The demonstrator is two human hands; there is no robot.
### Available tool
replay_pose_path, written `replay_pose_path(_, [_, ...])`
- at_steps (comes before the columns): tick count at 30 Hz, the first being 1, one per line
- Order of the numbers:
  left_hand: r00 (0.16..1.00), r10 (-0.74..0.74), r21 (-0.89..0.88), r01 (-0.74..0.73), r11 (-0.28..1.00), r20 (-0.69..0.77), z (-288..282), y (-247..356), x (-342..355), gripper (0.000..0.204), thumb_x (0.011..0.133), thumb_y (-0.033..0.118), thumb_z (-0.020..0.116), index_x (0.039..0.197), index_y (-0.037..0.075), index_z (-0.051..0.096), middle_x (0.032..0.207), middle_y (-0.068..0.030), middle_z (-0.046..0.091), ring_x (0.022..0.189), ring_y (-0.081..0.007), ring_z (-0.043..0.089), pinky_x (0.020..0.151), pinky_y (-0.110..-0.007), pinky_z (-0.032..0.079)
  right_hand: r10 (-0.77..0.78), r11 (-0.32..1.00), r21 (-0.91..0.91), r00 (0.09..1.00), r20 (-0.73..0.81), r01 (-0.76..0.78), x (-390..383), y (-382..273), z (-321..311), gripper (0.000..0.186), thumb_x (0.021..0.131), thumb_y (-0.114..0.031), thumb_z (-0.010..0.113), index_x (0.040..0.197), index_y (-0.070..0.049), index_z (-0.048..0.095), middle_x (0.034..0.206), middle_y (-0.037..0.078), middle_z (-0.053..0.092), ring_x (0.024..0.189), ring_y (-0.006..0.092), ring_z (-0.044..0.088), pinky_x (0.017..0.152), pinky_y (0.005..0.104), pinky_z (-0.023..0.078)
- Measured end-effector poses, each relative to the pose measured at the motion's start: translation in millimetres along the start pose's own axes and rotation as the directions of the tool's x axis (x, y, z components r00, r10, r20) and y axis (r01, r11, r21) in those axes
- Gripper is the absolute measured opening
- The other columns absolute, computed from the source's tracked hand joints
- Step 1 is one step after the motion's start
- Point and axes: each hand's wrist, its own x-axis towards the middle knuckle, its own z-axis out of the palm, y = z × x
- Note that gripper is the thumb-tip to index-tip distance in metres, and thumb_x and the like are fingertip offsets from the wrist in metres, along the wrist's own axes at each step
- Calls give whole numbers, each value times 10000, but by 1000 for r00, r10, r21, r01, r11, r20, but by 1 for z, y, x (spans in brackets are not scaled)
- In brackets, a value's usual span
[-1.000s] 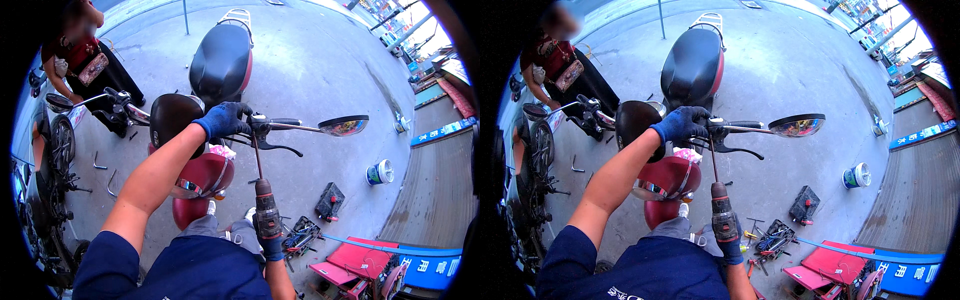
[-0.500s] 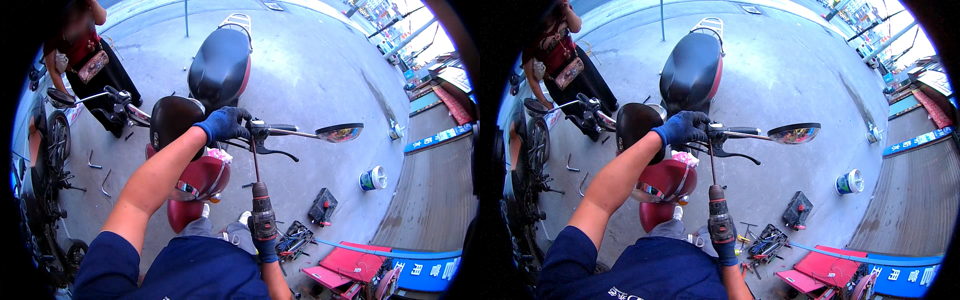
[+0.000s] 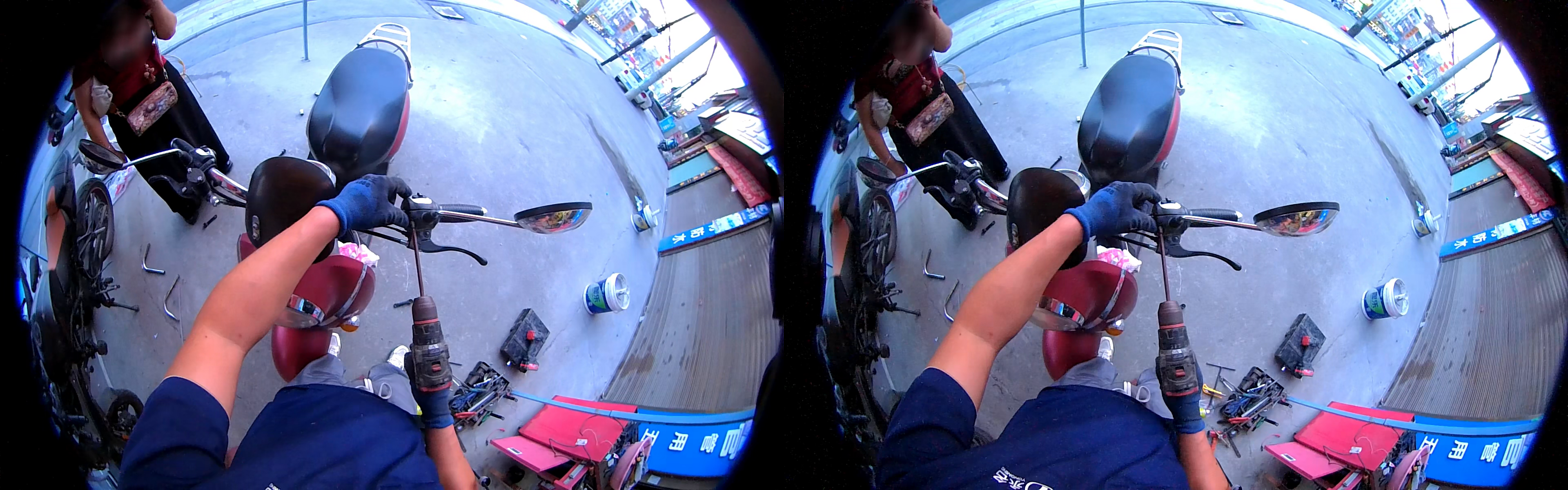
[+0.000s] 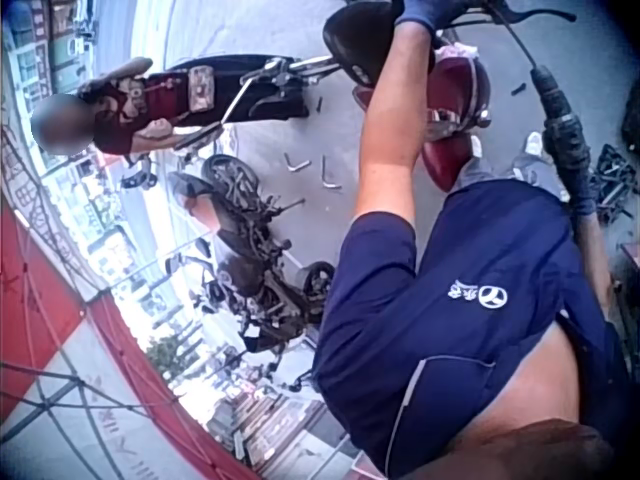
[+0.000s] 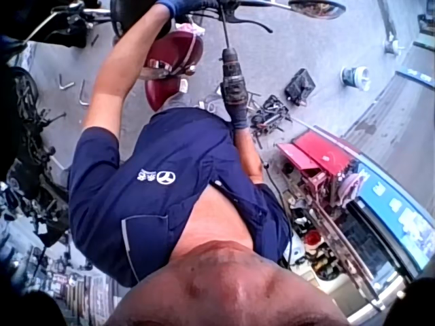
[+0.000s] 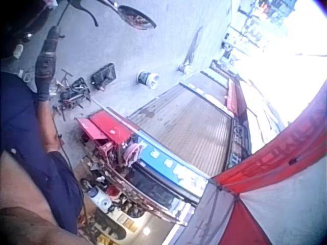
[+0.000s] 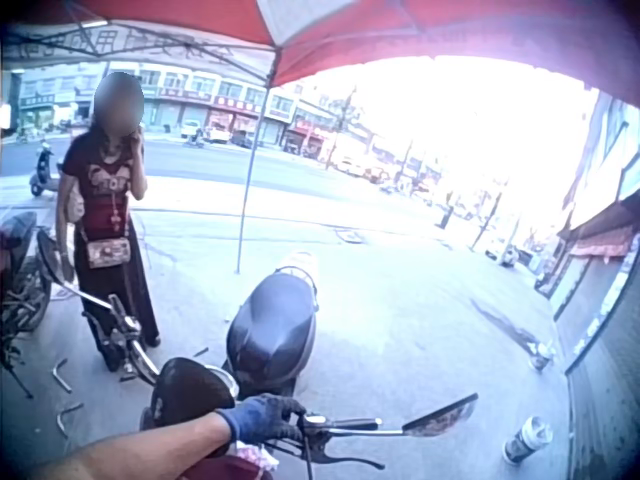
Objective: The person uses a power drill to unscrew and reattach components on the front of a red motorcycle. The person also manipulates wires and small plastic parts by hand.
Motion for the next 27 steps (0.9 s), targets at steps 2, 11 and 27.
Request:
replay_pose_path(2, [1000, -8, 6, 8, 1000, 8, 1, 0, 1, 527, 674, 358, 786, 1097, 75, 649, 1024, -172, 661, 962, -324, 629, 850, -383, 483, 45, 997, 55, 999, 7, -45, -1, 2, 4, 327, 891, -250, 577, 1192, -123, 590, 1126, 164, 602, 1011, 368, 571, 856, 462, 471])
replay_pose_path(11, [997, 41, 80, -36, 996, -61, 0, 2, -4, 421, 750, 250, 766, 1084, 38, 623, 893, -169, 660, 833, -274, 637, 764, -348, 492, 121, 980, 156, 992, 36, -125, 0, 4, 9, 310, 867, -236, 609, 1151, -113, 607, 1112, 150, 613, 999, 363, 578, 854, 457, 467])
replay_pose_path(27, [914, -215, -927, 291, -238, 343, 114, -35, -157, 292, 924, 109, 539, 1196, 5, 523, 1057, -149, 624, 957, -251, 651, 839, -363, 563, 60, 927, 331, 939, 339, -179, -45, 22, -103, 392, 757, -171, 728, 1119, -71, 617, 1065, 125, 643, 976, 298, 623, 852, 370, 492])
